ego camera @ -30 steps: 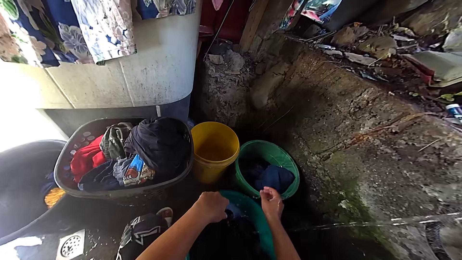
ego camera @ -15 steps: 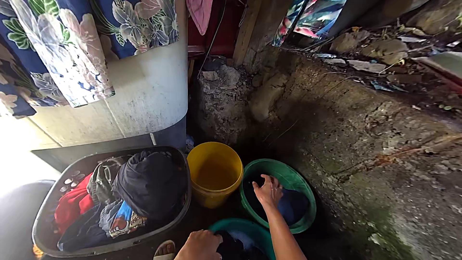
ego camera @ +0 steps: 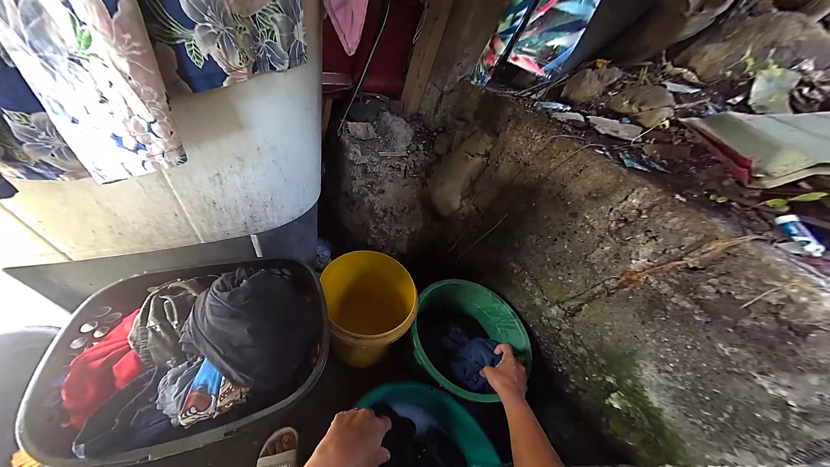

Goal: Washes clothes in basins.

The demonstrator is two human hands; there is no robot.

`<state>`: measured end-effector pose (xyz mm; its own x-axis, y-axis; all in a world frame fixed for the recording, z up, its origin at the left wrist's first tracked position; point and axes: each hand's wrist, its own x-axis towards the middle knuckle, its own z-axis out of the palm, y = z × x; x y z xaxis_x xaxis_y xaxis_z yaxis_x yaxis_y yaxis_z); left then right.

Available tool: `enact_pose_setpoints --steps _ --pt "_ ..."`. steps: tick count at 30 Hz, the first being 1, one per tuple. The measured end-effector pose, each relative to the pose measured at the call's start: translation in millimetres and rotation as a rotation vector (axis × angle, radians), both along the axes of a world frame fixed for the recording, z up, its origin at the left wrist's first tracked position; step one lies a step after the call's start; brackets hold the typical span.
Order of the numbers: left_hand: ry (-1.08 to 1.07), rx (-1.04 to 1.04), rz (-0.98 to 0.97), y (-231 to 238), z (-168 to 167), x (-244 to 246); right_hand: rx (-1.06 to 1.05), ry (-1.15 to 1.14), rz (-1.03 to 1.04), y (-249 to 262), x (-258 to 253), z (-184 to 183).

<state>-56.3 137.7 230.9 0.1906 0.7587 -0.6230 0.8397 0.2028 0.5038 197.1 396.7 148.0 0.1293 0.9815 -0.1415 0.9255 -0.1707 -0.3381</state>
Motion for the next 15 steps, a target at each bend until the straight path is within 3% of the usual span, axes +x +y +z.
enact_pose_setpoints --steps 7,11,15 --pt "0.003 0.007 -0.032 -13.3 -2.3 5.5 -0.229 -0.169 0.080 -2.2 1.7 6.9" --pt "0.012 0.032 -0.003 -8.3 -3.2 -0.7 -0.108 -0.101 0.096 -11.2 2.8 5.6" --pt "-0.012 0.063 0.031 -3.6 3.9 -5.4 0.078 0.079 0.146 -19.4 0.5 34.3"
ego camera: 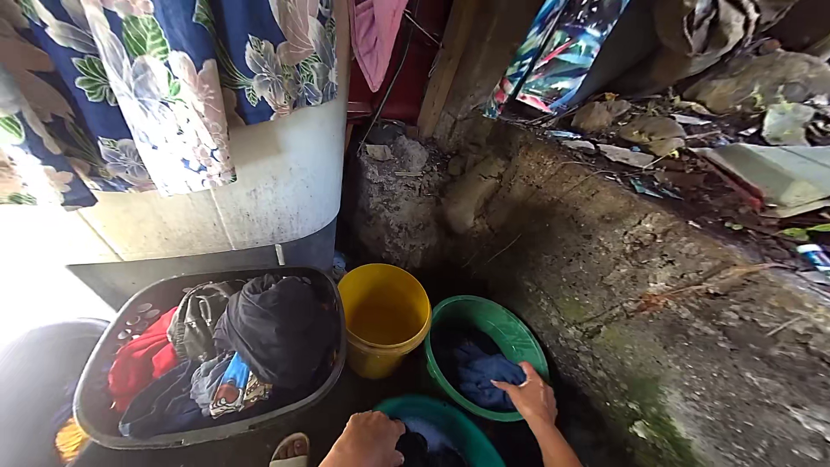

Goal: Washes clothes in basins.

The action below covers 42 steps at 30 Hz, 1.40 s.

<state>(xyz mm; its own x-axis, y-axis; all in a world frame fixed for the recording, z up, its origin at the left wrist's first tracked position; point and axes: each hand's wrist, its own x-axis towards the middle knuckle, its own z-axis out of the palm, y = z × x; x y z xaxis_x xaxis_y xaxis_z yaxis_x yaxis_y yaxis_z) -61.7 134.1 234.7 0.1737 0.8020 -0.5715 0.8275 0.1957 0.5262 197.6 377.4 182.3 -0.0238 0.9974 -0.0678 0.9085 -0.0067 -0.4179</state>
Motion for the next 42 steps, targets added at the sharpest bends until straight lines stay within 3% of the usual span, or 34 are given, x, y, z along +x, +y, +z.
enact_pose_setpoints --steps 8,13,18,25,28,31,33,36,38,42 --pt "-0.010 -0.050 0.012 1.7 -1.8 -1.5 0.567 0.519 0.344 -5.6 -66.2 120.6" --pt "-0.008 -0.085 0.017 5.8 -4.9 -4.2 0.738 0.914 0.296 6.7 -100.5 191.4" --pt "0.004 -0.086 0.026 9.4 -8.8 -2.6 0.962 1.255 0.409 5.8 -136.7 261.8" --pt "-0.012 -0.108 -0.007 20.1 -12.7 6.8 1.065 1.567 0.499 3.9 -185.3 311.7" --pt "-0.007 -0.116 -0.022 23.4 -12.2 12.2 1.010 1.576 0.567 0.7 -205.5 303.2" --pt "0.000 -0.126 -0.025 26.9 -11.4 17.3 0.897 1.360 0.641 3.4 -222.1 254.2" --pt "-0.007 -0.130 -0.024 28.2 -11.3 19.0 0.682 1.076 0.651 8.7 -227.8 201.7" --pt "-0.005 -0.121 -0.026 27.0 -12.9 21.0 0.221 0.329 0.763 36.6 -211.7 138.4" --pt "0.000 -0.117 -0.036 25.0 -12.2 21.6 0.111 0.029 0.648 58.8 -189.3 110.7" --pt "0.007 -0.156 -0.067 22.8 -8.7 23.1 -0.058 -0.116 0.338 111.4 -110.2 42.0"
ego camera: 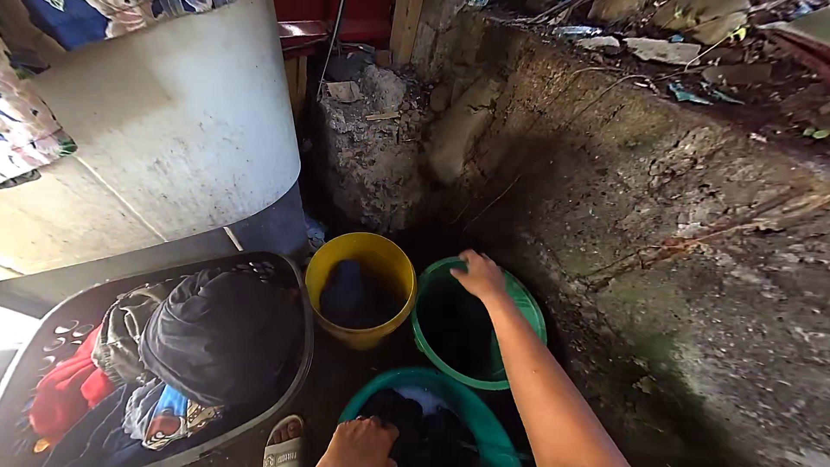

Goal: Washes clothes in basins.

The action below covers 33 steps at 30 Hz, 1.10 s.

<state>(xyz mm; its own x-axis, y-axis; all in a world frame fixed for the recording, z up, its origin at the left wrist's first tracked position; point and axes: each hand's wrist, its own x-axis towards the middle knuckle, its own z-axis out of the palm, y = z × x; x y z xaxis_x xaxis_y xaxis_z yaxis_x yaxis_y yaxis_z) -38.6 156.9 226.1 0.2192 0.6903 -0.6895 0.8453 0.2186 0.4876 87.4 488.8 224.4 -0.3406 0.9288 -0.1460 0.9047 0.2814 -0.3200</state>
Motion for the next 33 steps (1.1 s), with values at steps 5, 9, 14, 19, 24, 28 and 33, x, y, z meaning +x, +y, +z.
enact_pose_setpoints --steps 5,9,14,19,24,28,33 --pt "0.005 -0.002 0.001 0.3 0.6 0.8 -0.276 -0.178 -0.241 15.0 79.5 -88.9" --pt "0.018 -0.017 0.028 1.6 0.4 -1.3 -0.266 -0.126 -0.238 19.7 95.4 -123.9" --pt "0.030 -0.020 0.046 0.3 -0.8 -5.0 -0.252 -0.268 -0.190 26.4 69.8 -129.2" --pt "0.036 -0.003 0.049 0.1 -3.0 -6.8 -0.162 -0.442 -0.220 -8.8 50.7 -155.5" --pt "0.013 0.007 0.041 0.4 -1.1 -7.7 -0.106 0.264 -0.467 -30.2 71.9 -142.5" --pt "0.005 0.041 0.055 0.5 0.5 -9.4 -0.122 0.956 -0.526 -56.5 74.7 -80.6" --pt "0.004 0.062 0.051 -6.5 -1.1 -8.0 0.092 1.169 -0.199 -98.3 48.5 59.0"
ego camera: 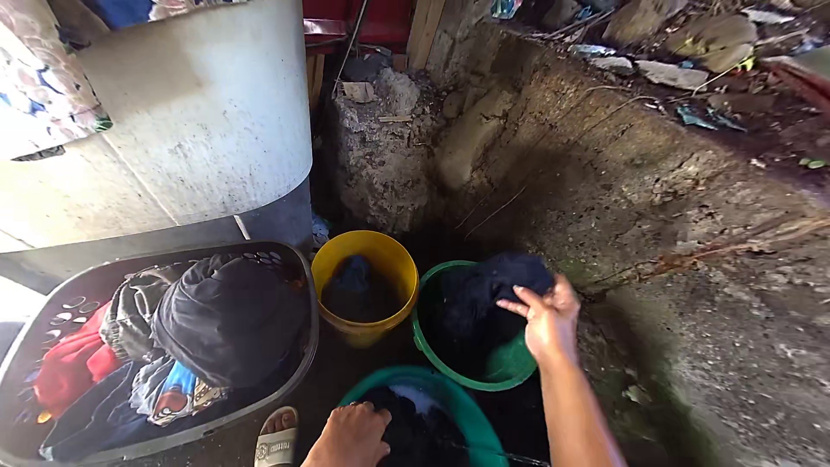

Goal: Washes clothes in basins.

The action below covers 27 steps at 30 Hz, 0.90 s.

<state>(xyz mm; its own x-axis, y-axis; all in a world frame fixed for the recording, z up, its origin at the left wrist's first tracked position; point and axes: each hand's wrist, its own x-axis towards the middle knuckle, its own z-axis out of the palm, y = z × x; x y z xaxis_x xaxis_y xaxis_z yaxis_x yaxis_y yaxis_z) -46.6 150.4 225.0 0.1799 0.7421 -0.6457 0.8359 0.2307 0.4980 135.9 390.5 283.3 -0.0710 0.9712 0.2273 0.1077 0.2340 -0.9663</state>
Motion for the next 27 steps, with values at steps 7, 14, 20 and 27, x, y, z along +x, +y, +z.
enact_pose_setpoints --steps 7,14,20,27 --pt "0.016 0.015 0.033 1.0 0.8 -2.6 0.424 0.352 0.218 -31.8 -41.5 160.9" --pt "-0.005 0.007 0.043 6.0 0.1 -1.2 0.383 0.490 0.247 -39.7 -95.0 145.8" --pt "-0.017 -0.021 0.032 9.2 -3.2 -2.6 -0.121 -0.497 0.410 29.2 -91.5 -11.1" --pt "0.000 -0.056 -0.031 9.7 -0.3 5.0 -0.511 -1.179 0.139 99.0 17.1 -186.3"
